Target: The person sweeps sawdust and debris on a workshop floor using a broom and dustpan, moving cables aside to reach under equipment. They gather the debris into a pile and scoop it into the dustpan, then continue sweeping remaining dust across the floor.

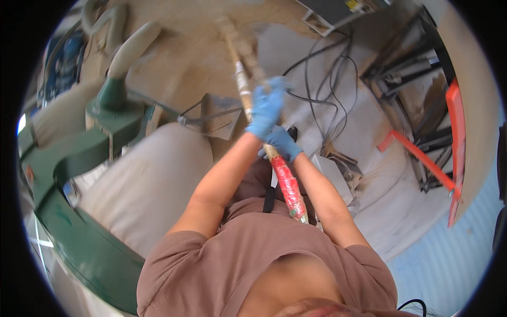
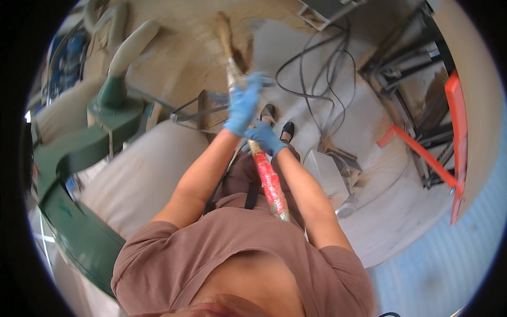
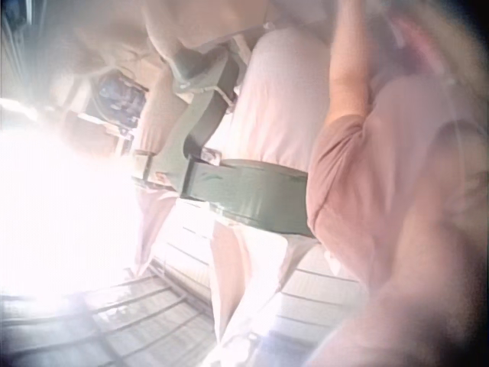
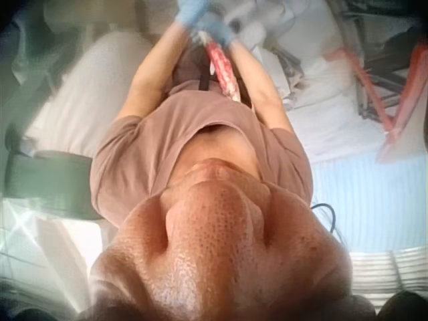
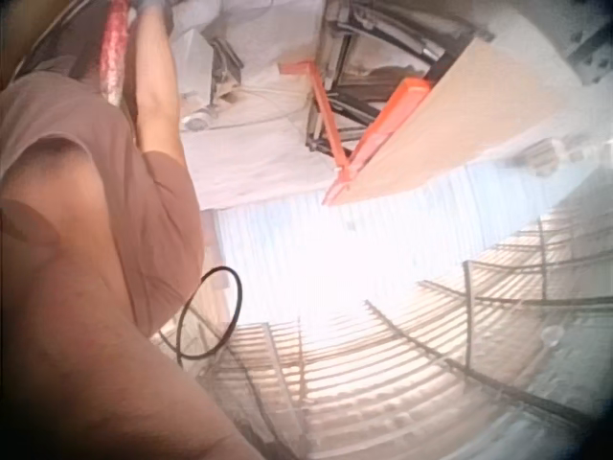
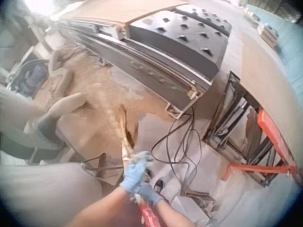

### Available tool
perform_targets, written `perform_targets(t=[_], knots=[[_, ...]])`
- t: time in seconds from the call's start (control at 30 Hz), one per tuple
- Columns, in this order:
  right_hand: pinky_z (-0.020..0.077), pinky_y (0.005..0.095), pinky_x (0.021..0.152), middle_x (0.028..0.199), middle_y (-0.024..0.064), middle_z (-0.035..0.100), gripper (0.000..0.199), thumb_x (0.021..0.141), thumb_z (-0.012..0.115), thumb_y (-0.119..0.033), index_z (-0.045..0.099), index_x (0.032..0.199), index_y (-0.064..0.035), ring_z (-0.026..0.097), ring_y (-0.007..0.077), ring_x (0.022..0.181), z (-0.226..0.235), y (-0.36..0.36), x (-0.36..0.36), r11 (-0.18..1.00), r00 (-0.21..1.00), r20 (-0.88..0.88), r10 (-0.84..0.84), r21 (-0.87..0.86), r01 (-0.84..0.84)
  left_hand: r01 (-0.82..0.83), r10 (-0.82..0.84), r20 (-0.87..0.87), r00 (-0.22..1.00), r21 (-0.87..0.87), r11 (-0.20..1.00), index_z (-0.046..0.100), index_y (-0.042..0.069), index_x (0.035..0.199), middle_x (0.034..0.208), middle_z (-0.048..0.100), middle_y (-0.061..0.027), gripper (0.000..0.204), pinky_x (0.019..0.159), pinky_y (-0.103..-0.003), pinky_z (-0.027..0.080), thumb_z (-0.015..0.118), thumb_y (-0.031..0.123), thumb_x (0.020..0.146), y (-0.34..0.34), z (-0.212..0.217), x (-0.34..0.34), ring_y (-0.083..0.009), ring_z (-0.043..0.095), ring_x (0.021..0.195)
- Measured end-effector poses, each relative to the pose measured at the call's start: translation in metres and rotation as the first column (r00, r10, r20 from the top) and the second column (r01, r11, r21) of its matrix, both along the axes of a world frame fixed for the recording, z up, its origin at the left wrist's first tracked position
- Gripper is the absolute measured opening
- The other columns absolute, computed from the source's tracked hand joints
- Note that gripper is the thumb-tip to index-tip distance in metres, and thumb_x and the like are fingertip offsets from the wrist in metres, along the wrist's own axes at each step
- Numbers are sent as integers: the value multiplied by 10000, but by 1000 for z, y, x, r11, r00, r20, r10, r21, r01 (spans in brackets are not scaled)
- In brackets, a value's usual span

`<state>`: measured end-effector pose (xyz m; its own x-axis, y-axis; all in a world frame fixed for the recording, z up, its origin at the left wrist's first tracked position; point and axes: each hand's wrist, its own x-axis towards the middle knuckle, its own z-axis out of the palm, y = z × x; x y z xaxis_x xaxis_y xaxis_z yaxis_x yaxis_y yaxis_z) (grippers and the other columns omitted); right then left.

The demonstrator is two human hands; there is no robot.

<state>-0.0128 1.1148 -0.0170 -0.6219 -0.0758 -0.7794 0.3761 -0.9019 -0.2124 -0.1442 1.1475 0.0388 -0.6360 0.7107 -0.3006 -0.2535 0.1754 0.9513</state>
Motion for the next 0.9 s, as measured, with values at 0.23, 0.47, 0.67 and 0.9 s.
perform_targets(t=[0.23,0.47,0.67,0.9], knots=[[594,343,631,933,210,691,465,887,654,-160,505,1298,-3,713,275,761,37,80,21,1000,998,-54,-19,18,20,-768,-29,-868,497,-455,452,707,150,1207,1310,579,-227,317,1073,-463,388,567,292,961,-212,-12,-152,-396,511,1234],[546,298,535,879,149,679,448,850,639,-99,539,1280,-28,652,178,652,19,137,34,910,924,237,300,218,-352,-646,316,-568,760,-608,461,579,85,1377,1296,617,-176,480,1021,-383,438,546,355,981,-261,-104,-206,-279,580,1188],[557,289,545,882,128,685,428,862,700,-149,565,1254,-45,656,164,660,44,164,66,889,901,246,357,206,-408,-614,690,-104,716,-564,552,583,28,1345,1184,699,-163,531,970,-366,483,552,400,966,-245,-159,-217,-275,649,1128],[550,340,580,854,107,674,465,810,637,-65,556,1266,-25,646,188,655,30,199,71,703,720,368,589,207,-681,-543,375,-394,839,-641,543,627,66,1287,1115,644,-173,458,903,-374,463,515,400,995,-282,-108,-107,-294,586,1057]])
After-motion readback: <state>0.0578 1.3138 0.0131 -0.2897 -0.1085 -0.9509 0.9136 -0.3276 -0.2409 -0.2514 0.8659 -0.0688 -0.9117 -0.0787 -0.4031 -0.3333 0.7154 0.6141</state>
